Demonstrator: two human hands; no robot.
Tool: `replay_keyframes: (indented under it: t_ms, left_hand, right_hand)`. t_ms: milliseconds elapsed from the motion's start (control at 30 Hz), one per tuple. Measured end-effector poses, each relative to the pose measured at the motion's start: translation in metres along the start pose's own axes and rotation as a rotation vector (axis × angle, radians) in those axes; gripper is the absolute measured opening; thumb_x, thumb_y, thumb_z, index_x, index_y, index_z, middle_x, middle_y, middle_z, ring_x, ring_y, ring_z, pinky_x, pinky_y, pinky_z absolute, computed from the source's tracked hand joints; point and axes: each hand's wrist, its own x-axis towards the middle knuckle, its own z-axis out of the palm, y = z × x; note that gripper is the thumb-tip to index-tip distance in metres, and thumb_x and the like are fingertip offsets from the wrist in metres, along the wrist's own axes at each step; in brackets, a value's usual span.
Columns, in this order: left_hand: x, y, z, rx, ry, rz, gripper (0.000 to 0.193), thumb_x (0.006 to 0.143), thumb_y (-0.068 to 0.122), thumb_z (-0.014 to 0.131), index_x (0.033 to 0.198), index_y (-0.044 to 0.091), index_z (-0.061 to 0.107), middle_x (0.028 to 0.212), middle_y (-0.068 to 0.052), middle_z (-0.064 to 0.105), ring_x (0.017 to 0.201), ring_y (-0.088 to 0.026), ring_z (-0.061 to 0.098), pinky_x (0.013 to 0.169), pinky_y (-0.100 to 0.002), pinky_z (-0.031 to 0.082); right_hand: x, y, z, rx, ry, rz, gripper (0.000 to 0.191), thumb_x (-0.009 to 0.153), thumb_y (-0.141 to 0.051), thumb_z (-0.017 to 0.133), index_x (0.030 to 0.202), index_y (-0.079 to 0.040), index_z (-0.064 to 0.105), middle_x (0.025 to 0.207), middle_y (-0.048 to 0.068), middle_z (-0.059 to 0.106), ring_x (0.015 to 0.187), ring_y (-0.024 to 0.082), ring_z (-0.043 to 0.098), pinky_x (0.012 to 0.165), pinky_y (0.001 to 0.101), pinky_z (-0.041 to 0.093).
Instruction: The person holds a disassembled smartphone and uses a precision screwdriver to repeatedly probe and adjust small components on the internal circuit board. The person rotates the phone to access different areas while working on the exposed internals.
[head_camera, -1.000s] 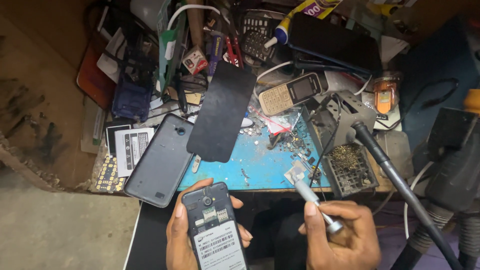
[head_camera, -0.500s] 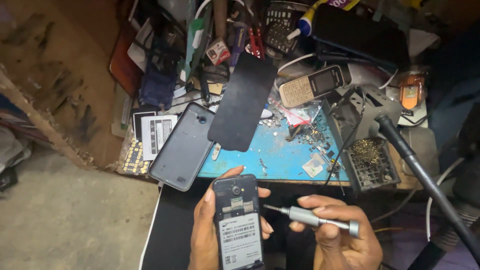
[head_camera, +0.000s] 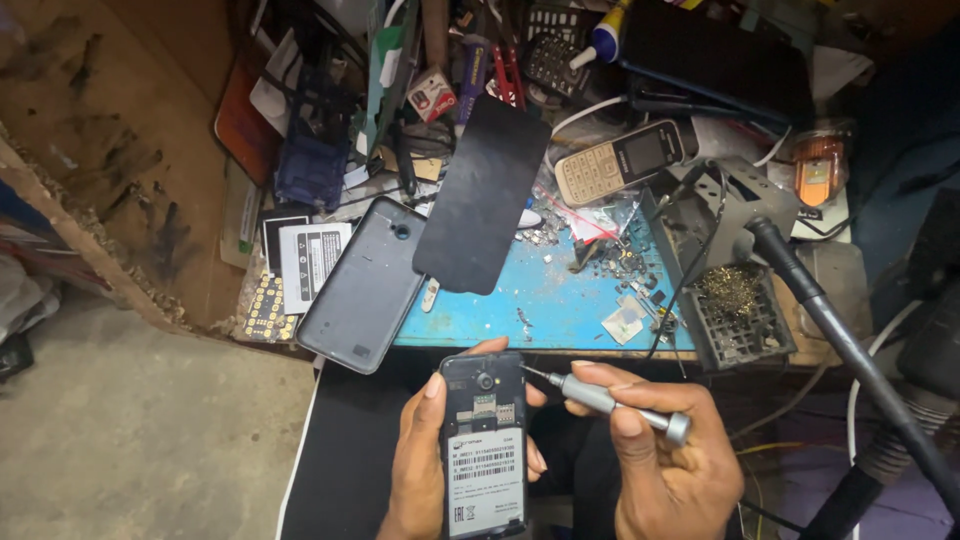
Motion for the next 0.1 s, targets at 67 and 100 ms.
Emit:
replay_keyframes:
  t_ms: [67, 100]
  left_hand:
    - [0.0004, -0.0016, -0.0027, 0.016, -0.016, 0.008, 0.07, 0.107, 0.043, 0.03, 0.151, -0.011, 0.038, 0.108, -0.03, 0.068, 0.069, -0.033, 0.073, 0.06, -0.042, 0.064]
    - [0.001, -0.0026, -0.0041, 0.028, -0.019, 0.013, 0.07, 0.108, 0.043, 0.03, 0.151, -0.011, 0.038, 0.109, -0.029, 0.068, 0.069, -0.033, 0.073, 0.061, -0.042, 0.064]
  right_hand:
    - [-0.0002, 0.0031, -0.001, 0.003, -0.003, -0.004, 0.018, 0.1, -0.01, 0.063, 0.103, 0.007, 0.058, 0.113, 0.034, 0.073, 0.098, 0.032, 0.077, 0.094, 0.0437, 0.064]
    - [0.0005, 0.005, -0.0018, 0.004, -0.015, -0.005, 0.018, 0.1, -0.01, 0.063, 0.104, 0.007, 0.058, 0.113, 0.034, 0.073, 0.098, 0.032, 0.076, 0.094, 0.0439, 0.064]
